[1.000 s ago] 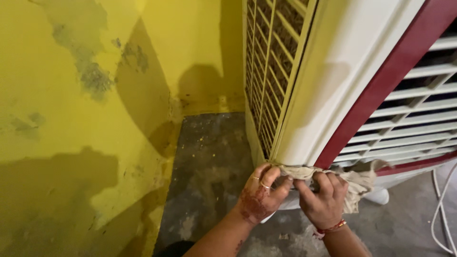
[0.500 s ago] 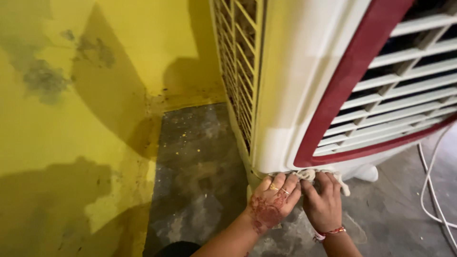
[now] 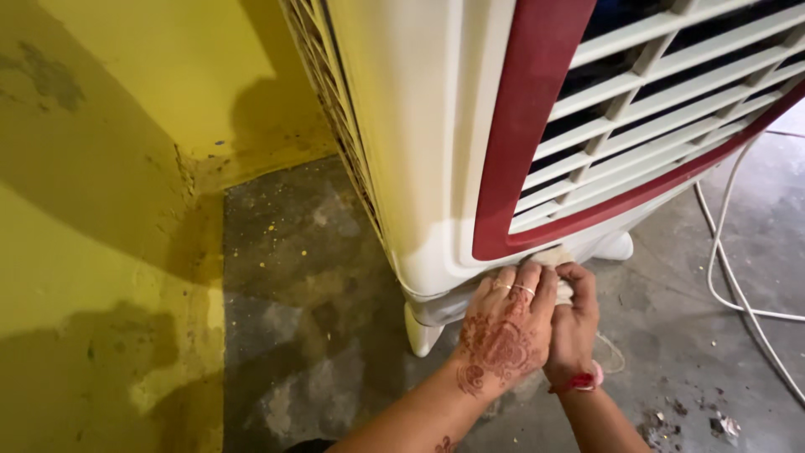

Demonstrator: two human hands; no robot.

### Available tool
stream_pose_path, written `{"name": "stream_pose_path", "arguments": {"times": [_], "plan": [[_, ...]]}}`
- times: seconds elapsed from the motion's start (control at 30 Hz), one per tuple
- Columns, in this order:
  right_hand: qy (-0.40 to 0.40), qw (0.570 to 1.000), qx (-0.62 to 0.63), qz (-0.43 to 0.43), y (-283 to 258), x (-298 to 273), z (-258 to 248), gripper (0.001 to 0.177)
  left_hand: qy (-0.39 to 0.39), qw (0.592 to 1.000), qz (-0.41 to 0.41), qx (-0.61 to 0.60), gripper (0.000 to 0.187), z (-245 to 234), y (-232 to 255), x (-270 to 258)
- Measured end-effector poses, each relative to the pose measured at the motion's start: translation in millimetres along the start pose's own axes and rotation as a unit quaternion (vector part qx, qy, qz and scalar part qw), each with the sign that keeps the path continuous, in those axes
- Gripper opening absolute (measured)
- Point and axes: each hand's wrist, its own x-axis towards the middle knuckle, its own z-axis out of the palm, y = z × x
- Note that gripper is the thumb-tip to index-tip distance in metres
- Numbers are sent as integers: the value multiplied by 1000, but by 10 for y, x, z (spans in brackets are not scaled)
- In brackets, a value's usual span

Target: The person wipes the exterior surfaces of a portable air cooler with a cloth. They clean the top, front control panel, side grilles, and lower edges of the unit in a room with yellow walls.

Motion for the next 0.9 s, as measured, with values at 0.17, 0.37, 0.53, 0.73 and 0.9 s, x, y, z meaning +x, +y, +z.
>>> {"name": "stream_pose_path", "arguments": {"times": [0.17, 0.37, 0.53, 0.73, 0.9], "plan": [[36, 945, 257, 199, -363, -152, 281, 26, 29, 997, -33, -67, 53, 23, -14, -1], [0, 924, 277, 263, -680, -236, 358, 62, 48, 994, -7, -99, 47, 26, -133, -36], [1, 929, 238, 282, -492, -227, 219, 60, 57, 992, 0, -116, 31, 91, -213, -67], [45, 961, 104, 254, -403, 91, 62, 39, 63, 984, -35, -163, 40, 317, -251, -13], [91, 953, 43, 286, -845, 451, 96, 34, 109, 975, 17, -195, 48, 448, -213, 177]]}}
